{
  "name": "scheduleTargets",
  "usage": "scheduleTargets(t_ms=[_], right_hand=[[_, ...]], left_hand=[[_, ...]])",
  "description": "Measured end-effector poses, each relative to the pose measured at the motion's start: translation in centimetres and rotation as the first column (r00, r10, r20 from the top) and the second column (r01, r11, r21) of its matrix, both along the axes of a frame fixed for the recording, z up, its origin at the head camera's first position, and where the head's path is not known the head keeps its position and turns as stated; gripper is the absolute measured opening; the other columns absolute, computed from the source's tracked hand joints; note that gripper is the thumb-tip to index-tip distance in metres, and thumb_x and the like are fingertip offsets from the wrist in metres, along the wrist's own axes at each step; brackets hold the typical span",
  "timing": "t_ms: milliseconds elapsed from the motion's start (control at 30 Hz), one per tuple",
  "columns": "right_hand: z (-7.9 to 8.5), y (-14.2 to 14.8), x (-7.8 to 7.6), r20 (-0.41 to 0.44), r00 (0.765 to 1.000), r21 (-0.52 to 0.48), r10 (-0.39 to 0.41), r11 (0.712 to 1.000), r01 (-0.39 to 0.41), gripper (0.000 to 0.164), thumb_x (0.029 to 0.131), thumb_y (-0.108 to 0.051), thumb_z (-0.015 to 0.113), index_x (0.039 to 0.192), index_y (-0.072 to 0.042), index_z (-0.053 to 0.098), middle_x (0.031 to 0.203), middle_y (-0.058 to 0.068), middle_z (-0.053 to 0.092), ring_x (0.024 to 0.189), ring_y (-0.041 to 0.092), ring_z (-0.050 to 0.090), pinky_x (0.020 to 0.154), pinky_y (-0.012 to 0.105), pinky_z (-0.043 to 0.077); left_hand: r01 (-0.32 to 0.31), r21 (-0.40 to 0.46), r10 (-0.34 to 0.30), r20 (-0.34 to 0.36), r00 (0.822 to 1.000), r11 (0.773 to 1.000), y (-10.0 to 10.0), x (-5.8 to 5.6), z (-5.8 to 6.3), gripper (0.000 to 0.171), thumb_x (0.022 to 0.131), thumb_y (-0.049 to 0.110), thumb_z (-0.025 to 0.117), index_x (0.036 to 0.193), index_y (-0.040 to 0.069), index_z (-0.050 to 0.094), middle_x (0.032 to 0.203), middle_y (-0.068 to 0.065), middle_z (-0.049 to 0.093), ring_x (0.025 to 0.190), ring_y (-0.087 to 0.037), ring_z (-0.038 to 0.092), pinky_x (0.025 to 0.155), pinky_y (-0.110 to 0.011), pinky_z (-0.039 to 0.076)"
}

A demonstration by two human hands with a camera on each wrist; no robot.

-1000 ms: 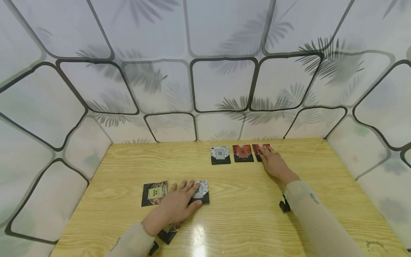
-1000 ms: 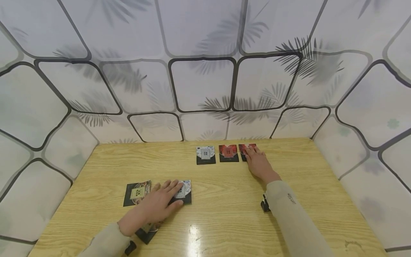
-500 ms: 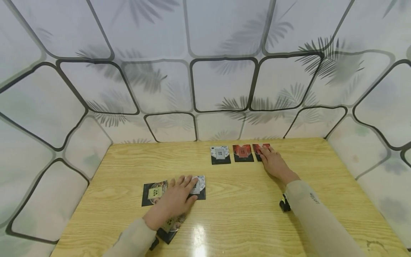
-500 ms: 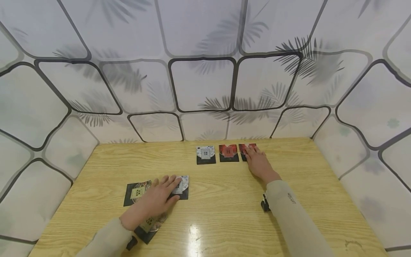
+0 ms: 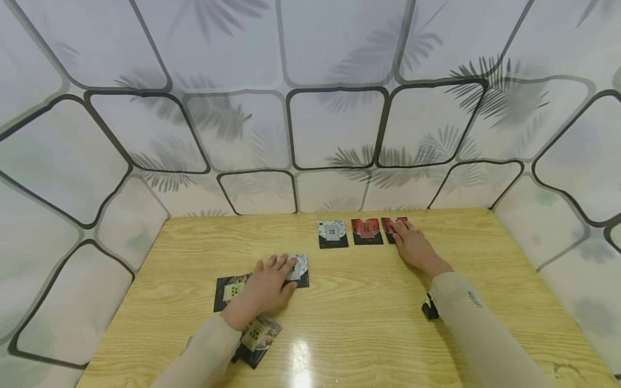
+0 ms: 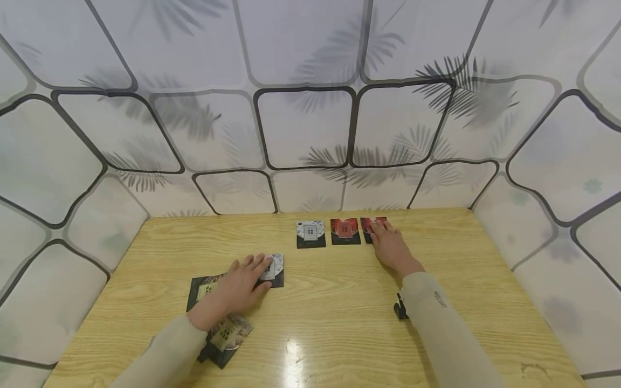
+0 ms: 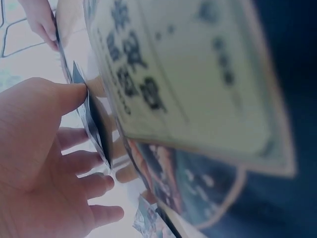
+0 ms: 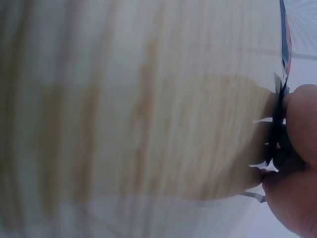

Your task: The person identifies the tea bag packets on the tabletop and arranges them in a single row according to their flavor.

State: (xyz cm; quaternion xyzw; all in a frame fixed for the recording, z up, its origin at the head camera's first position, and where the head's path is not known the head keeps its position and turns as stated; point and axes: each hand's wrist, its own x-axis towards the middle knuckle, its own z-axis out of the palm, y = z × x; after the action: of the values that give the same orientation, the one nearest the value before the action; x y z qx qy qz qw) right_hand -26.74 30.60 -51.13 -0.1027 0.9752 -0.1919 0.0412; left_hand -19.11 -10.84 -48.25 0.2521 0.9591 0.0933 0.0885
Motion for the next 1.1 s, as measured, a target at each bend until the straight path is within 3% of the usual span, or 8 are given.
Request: scheduleTargets(t_ms=[500,1100], right_hand=[[-0.1,-0.1,-0.1,-0.015,1.000,0.006,0.006,1.000,-0.005,0.052,0.116,-0.020,0.035,0.160,0.008,0.035,0.165,0.035,0.030,0.154,0.058,0.022,0.123,0.075,0.019],[-0.1,-0.1,-0.1,-0.030,1.000,0.016,0.004,1.000,-0.003,0.052,0.116,-0.019,0.035,0.160,0.008,0.035,0.165,0.035,0.031,0.155,0.058,0.022,0.124,0.074,0.019]], left_hand=[[-0.042,-0.003,0.042,0.049,0.998,0.999,0.0,-1.7,0.1,0.064,0.113,0.040,0.048,0.168,0.012,0.031,0.172,-0.021,0.030,0.157,-0.048,0.029,0.126,-0.071,0.023],[-0.084,-0.048,0.086,0.042,0.995,0.995,0.8,-4.1,-0.4,0.064,0.114,0.036,0.044,0.169,0.010,0.025,0.173,-0.019,0.026,0.159,-0.046,0.028,0.126,-0.071,0.023]])
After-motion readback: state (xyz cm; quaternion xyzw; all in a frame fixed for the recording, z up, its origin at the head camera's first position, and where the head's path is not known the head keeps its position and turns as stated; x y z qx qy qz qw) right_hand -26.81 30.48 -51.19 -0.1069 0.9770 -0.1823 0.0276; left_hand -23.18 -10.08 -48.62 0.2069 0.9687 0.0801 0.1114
